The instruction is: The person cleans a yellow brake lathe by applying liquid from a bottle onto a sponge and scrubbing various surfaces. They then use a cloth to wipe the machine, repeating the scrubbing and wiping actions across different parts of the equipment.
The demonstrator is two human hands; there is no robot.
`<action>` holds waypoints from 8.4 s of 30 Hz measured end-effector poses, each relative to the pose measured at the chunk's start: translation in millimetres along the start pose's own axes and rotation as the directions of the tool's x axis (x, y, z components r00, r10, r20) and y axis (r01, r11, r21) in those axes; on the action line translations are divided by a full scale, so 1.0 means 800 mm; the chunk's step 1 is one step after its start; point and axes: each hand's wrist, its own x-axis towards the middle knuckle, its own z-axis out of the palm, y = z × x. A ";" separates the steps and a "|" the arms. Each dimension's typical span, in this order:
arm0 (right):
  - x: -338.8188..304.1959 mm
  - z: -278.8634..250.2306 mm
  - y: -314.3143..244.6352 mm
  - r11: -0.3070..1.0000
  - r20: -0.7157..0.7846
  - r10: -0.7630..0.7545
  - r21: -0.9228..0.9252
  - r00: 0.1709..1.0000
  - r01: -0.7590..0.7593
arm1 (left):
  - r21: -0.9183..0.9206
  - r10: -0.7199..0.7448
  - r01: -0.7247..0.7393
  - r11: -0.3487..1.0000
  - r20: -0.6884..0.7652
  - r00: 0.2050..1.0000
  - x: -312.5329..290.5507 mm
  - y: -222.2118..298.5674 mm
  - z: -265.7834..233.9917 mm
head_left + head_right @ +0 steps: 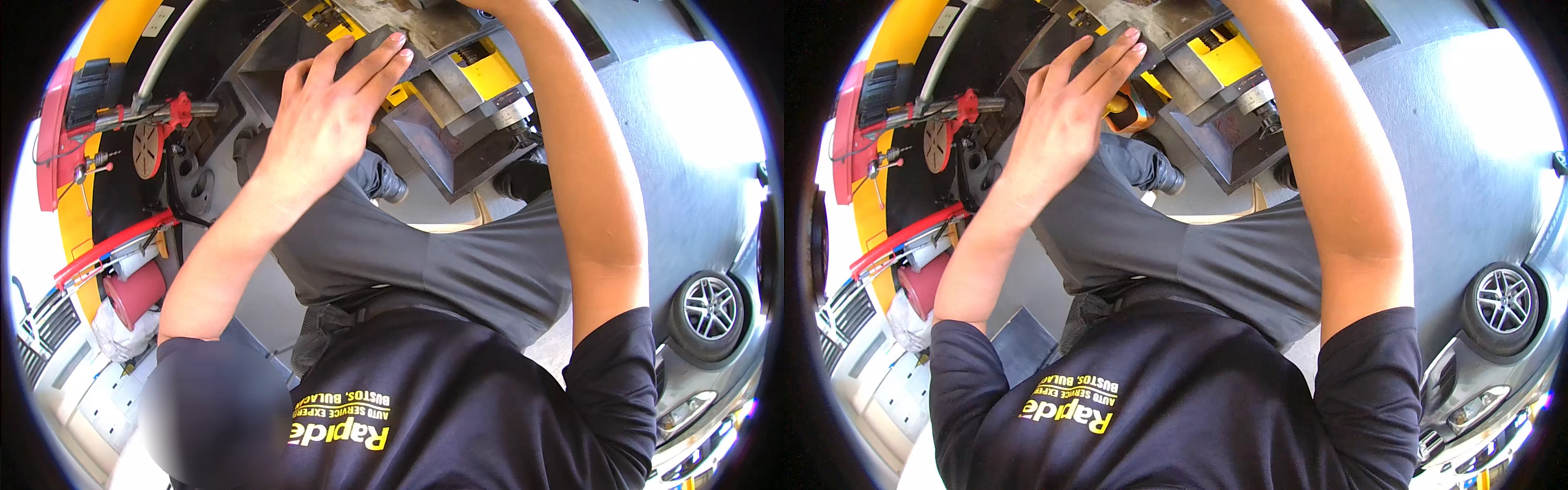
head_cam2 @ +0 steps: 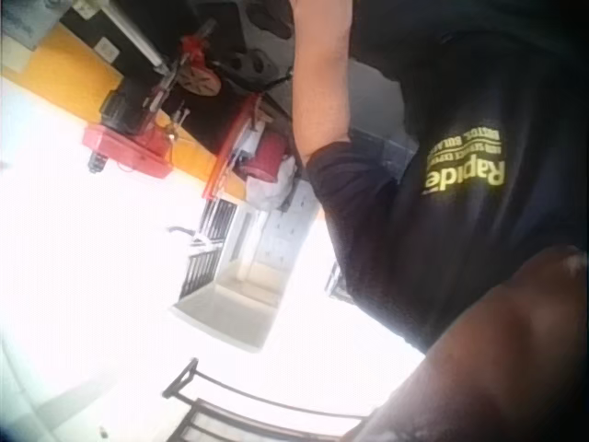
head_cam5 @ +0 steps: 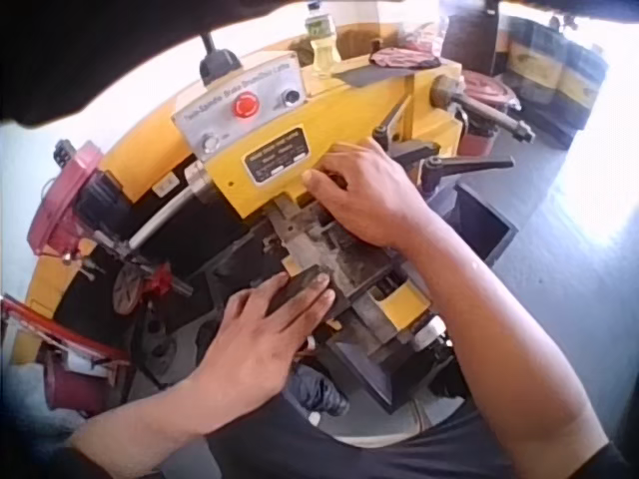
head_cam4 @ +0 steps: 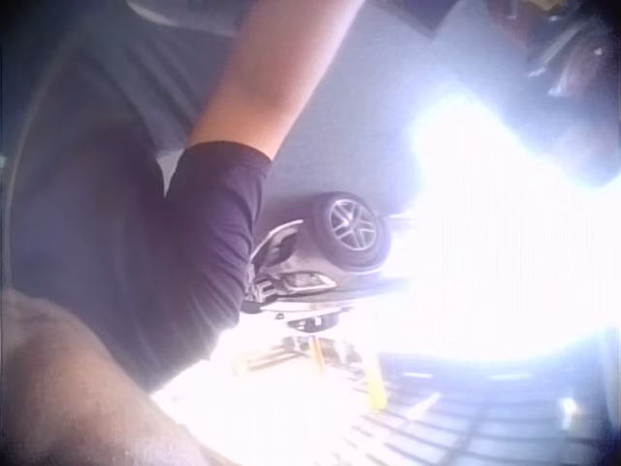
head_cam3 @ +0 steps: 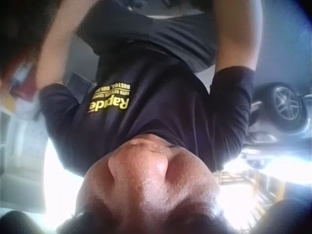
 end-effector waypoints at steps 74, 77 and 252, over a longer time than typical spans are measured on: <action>-0.002 -0.010 -0.003 0.999 0.036 0.034 -0.032 0.999 -0.032 | 0.230 0.068 -0.033 0.973 -0.143 0.987 0.027 -0.048 0.018; -0.003 -0.003 -0.004 1.000 0.022 0.008 0.001 1.000 -0.008 | 0.239 -0.021 0.029 0.971 -0.038 0.999 0.029 -0.053 0.016; 0.000 -0.009 -0.008 0.999 0.054 0.014 0.031 0.998 -0.016 | -0.034 -0.149 0.145 0.989 -0.138 0.979 0.049 -0.042 0.051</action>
